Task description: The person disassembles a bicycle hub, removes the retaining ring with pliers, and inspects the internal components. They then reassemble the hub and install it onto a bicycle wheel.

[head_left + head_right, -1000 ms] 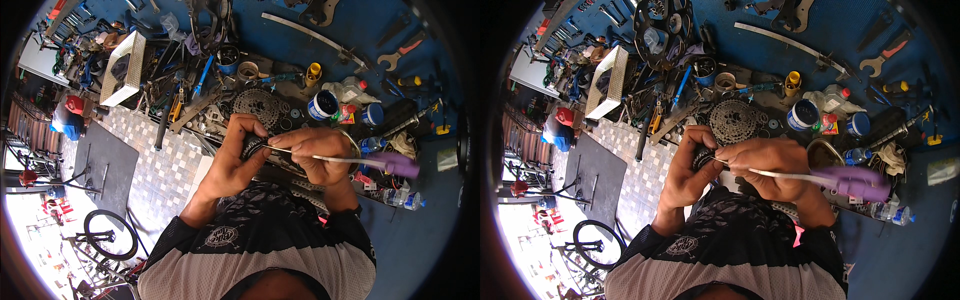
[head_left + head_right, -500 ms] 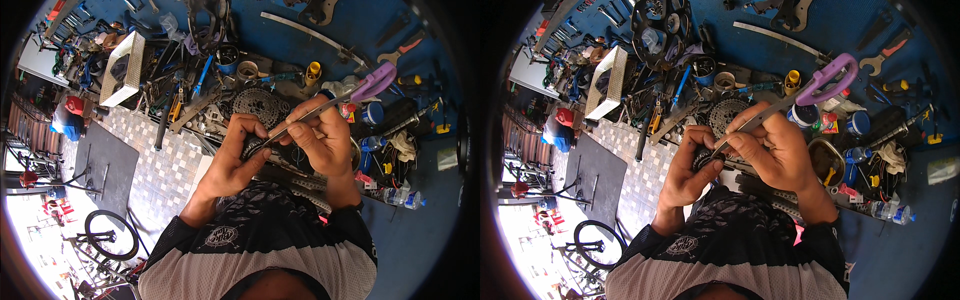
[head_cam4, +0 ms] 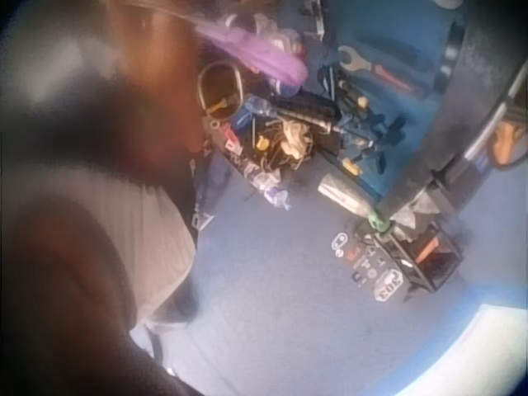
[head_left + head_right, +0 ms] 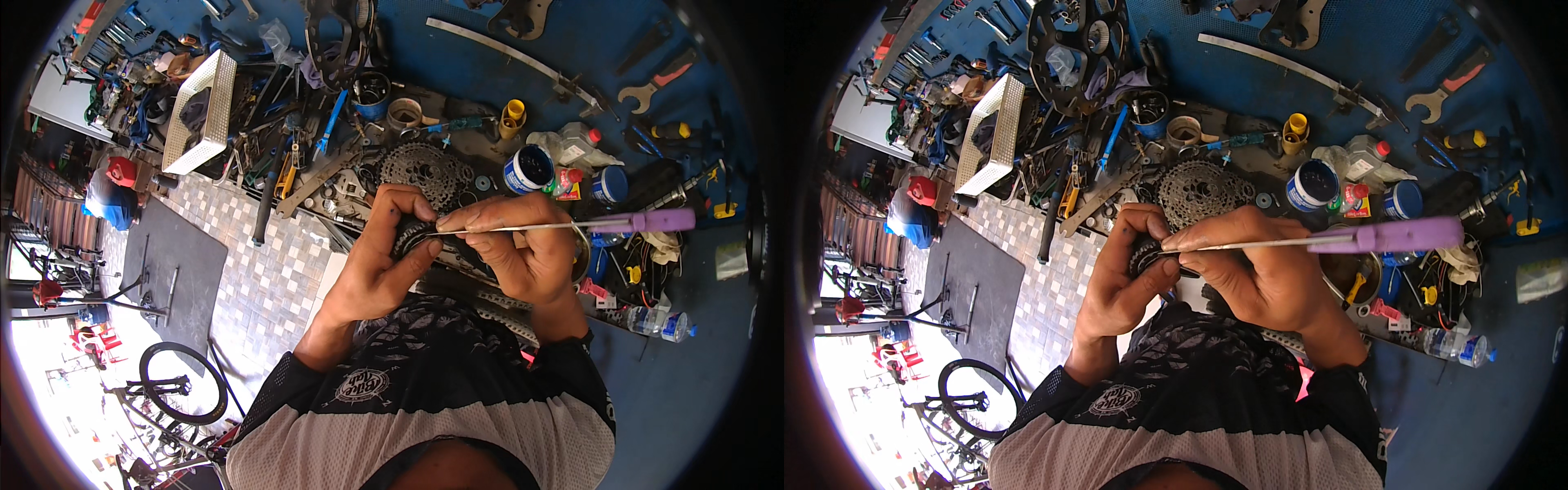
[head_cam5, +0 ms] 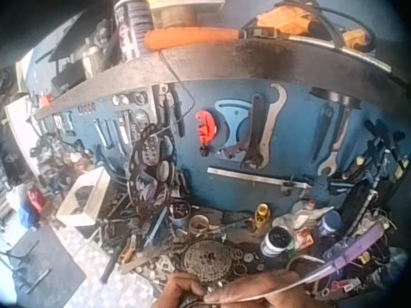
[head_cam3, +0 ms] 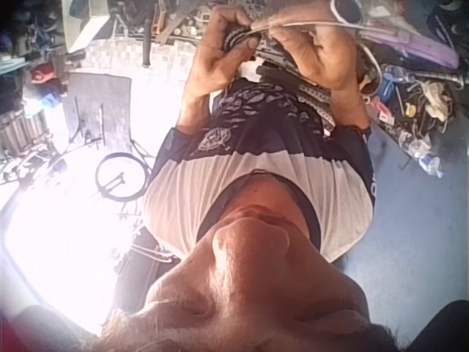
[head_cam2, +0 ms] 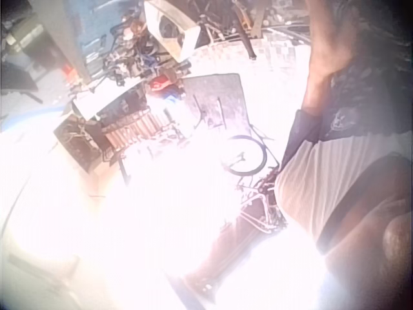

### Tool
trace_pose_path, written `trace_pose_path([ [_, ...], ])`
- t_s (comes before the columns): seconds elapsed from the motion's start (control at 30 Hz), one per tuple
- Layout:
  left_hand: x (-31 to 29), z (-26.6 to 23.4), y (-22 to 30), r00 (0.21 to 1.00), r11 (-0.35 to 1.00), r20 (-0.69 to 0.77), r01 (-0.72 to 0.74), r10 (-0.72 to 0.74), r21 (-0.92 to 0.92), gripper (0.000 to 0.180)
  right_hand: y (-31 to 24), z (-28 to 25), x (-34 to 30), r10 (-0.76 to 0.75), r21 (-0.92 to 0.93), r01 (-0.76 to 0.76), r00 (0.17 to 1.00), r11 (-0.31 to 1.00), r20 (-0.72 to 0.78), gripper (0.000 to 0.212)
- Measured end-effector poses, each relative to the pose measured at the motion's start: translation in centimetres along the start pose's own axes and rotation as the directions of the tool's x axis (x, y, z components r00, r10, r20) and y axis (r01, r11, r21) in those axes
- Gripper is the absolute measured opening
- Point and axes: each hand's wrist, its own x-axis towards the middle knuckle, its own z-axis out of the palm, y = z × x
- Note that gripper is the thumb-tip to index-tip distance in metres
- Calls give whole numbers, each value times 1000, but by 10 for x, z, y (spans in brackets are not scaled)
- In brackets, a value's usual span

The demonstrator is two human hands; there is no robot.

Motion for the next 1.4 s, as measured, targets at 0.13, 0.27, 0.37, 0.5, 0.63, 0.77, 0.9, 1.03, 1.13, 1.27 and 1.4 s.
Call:
trace_pose_path([
  [0.13, -1, 0, 0, 1000, 999, -5, 28, -28, -21, 36, 1, 2, 0, -78, -44, 79, 997, 996, 24, 17],
  [0.27, -1, -2, -4, 1000, 1000, 4, 17, -17, -18, 34, -1, 7, 1, -163, -85, 164, 987, 983, 8, 17],
  [0.37, -1, 0, -2, 998, 996, 10, 70, -70, -63, 33, 1, 7, 0, -200, -94, 200, 980, 975, 16, 20],
  [0.5, -1, 0, -2, 995, 985, 30, 96, -93, -145, 32, 2, 8, -3, -232, -134, 235, 972, 963, 37, 25],
  [0.63, 0, 3, -6, 998, 981, 30, 65, -60, -182, 34, 2, 11, -6, -284, -208, 282, 959, 937, 21, 29],
  [0.77, 0, 3, -5, 997, 976, 43, 75, -68, -206, 35, 3, 11, -8, -305, -234, 304, 952, 923, 35, 32],
  [0.9, -2, 5, -1, 996, 972, 27, 86, -83, -219, 34, 5, 12, -12, -327, -235, 322, 945, 917, 16, 36],
  [1.03, -3, 8, 1, 992, 947, 34, 128, -124, -293, 32, 2, 13, -14, -318, -238, 310, 948, 921, 5, 39],
  [1.13, -3, 9, 1, 989, 939, 40, 147, -142, -310, 31, 5, 15, -18, -349, -262, 335, 937, 905, -8, 38],
  [1.27, -6, 13, 3, 990, 953, 5, 134, -138, -273, 30, 8, 16, -20, -335, -231, 322, 942, 918, -17, 34],
  [1.4, -6, 11, 4, 990, 941, 23, 141, -141, -306, 29, 3, 13, -16, -335, -261, 328, 942, 908, 17, 33],
])
